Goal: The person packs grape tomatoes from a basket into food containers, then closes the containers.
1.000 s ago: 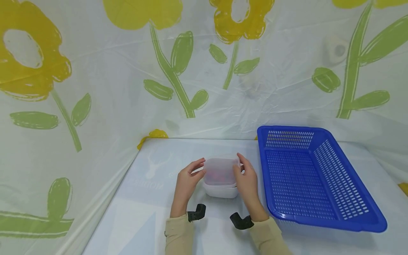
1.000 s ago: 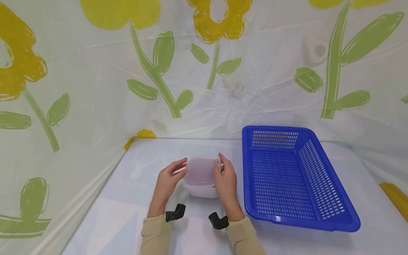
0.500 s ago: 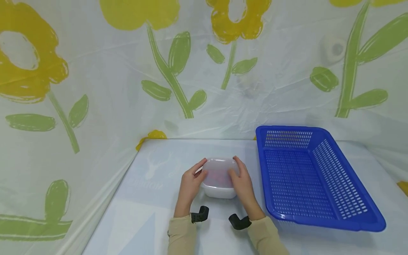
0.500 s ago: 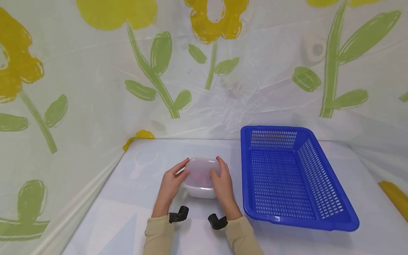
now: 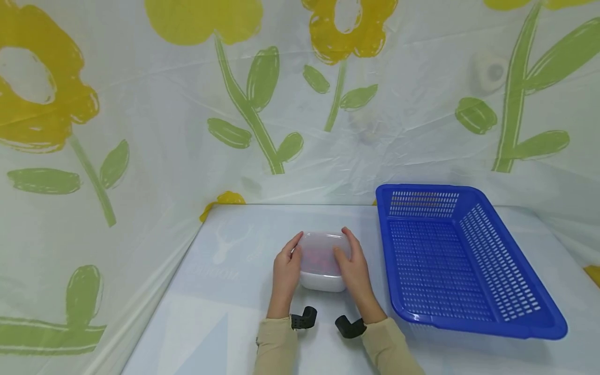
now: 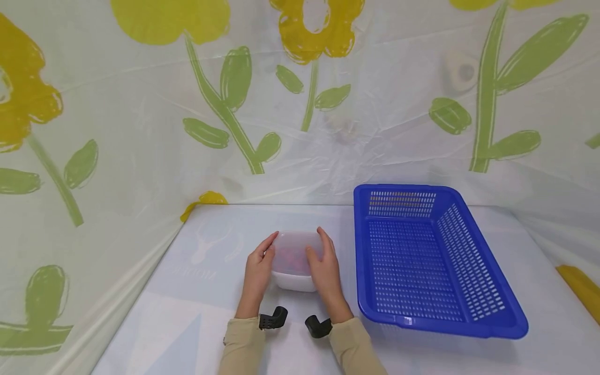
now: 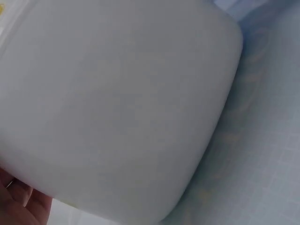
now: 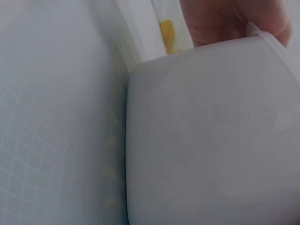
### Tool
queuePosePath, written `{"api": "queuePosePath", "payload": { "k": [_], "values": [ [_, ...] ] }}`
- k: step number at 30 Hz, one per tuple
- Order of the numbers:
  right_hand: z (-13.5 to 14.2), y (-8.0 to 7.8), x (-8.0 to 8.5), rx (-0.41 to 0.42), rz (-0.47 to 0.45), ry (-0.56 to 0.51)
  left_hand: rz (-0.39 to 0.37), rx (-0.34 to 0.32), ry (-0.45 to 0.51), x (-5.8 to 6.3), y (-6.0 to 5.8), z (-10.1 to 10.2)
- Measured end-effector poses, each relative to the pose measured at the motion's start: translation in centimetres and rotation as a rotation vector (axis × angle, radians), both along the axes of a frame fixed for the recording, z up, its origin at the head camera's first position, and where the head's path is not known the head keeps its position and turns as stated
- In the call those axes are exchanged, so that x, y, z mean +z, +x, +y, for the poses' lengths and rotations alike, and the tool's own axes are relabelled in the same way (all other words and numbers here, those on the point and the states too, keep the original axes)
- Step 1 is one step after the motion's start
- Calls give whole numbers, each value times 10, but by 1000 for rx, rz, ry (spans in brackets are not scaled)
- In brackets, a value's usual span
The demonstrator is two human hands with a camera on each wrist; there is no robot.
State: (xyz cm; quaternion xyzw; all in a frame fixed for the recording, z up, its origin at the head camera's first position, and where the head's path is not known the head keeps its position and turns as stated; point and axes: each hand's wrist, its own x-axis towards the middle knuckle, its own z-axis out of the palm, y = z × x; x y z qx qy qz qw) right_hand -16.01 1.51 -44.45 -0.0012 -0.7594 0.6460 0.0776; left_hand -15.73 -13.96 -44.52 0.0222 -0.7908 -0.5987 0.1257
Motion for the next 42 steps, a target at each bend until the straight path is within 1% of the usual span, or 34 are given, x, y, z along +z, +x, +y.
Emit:
{"api": "queuePosePath", "payload": {
  "k": [3,6,10,12,15,19,22,27,31,32,34,36,38,39,41,42],
  "values": [
    [-1,1,-1,-8,17,14,17,2,-11,0,2,2],
    [-1,1,-2,-20,15,38,22,-28,-8,1,2,1],
    [-6,2,-3,-4,19,41,25,-65,17,-2,1,-7],
    [-8,3,-4,9,26,31,23,-74,35,-3,2,-12],
    [-10,2,-5,13,26,45,-2,-65,39,10,10,-12],
    [-10,1,-6,8,6,86,-31,-8,20,6,10,-9],
    [-6,3,-9,-7,-15,106,-42,4,20,-12,5,-7],
    [-2,4,-17,-52,-34,104,-75,-15,25,-15,8,-1],
    [1,1,-19,-93,-14,130,-45,-23,-1,-16,3,3],
    [0,0,-19,-93,-12,138,-41,-21,-11,-16,2,3],
    [0,-2,-20,-94,-15,156,-49,-21,-31,-15,1,1],
    [0,-4,-21,-95,-7,174,-64,-38,-51,-15,0,-1],
    [-3,-5,-19,-92,16,208,-86,-50,-78,-13,-1,-6],
    [-6,-5,-17,-93,45,236,-93,-50,-92,-12,-1,-10],
    [-16,0,-11,-79,140,314,-104,-42,-133,-7,-3,-21],
    [-21,5,-5,-67,197,359,-106,-36,-158,-4,-3,-27]
  ]
}}
